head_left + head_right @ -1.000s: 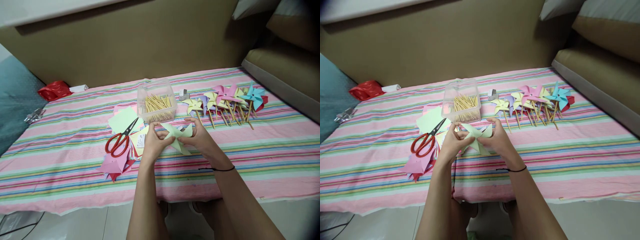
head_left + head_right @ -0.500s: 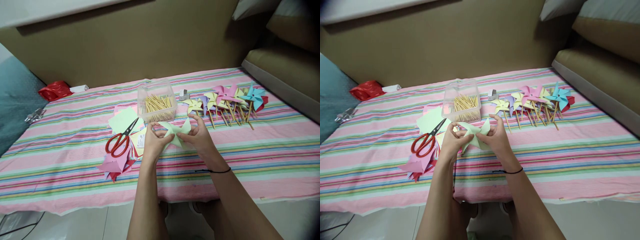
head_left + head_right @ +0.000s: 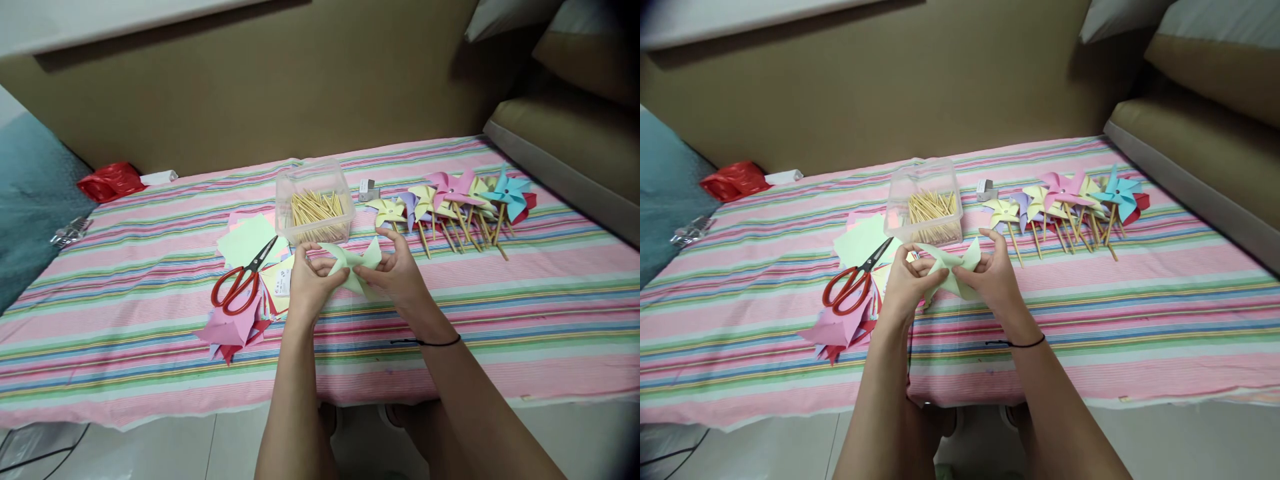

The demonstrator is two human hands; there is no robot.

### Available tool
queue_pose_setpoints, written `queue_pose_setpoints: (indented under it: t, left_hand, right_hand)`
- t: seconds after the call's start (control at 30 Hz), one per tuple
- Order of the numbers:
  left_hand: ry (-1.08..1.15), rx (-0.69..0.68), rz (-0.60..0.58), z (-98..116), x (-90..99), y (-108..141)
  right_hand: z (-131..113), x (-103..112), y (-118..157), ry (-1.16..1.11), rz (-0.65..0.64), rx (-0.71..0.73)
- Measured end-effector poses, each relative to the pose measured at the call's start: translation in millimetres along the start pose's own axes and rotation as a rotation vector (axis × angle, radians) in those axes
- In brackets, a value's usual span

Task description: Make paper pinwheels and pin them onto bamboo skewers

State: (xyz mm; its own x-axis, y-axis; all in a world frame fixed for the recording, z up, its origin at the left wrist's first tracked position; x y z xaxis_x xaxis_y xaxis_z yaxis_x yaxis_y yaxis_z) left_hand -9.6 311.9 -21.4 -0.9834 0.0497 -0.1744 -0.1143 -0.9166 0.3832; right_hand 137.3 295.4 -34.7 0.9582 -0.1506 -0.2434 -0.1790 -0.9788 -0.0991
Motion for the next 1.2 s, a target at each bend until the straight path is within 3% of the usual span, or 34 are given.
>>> queue_pose_setpoints:
  t: [0.47, 0.73, 0.87, 0.93, 1.03, 1.2]
  left_hand:
    - [-0.096, 0.042, -0.014, -2.6, 2.8, 0.2]
    - [-0.104, 0.011, -0.037, -2.8, 3.0, -1.4]
    - [-0.104, 0.009, 0.043, 1.3, 11.9, 0.0]
    - [-0.066, -0.009, 0.139, 6.2, 24.1, 1.1]
    - [0.03, -0.032, 0.288, 12.2, 46.7, 2.8]
    - [0.167, -0.087, 0.442, 14.8, 73.3, 3.7]
  right_hand:
    - [3.3, 4.2, 0.1, 0.145, -0.048, -0.028]
    - [5.1, 2.0, 0.9, 0.102, -0.075, -0.033]
    - [1.0, 2.1, 0.8, 0.059, -0.057, -0.061]
    - [-3.9, 9.9, -1.8, 0.114, -0.007, -0.008]
    - [-11.3, 25.9, -7.9, 0.392, 0.045, 0.152]
    - [-9.9, 20.4, -14.2, 0.981, -0.135, 0.501]
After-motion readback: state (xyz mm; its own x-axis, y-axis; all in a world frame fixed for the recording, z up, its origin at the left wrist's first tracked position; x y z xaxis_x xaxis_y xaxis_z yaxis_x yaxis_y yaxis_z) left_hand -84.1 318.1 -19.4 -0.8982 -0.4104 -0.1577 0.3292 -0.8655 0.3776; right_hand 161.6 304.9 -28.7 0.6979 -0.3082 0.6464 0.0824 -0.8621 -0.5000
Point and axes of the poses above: each hand's wrist, its own y-axis away from the middle knuckle, its own x-axis out of the back of the hand, z = x × y, the point moved 7 cm from there along -y, towards the middle knuckle, and after that the axes turned 13 degrees about x, right-handed, at the moved point
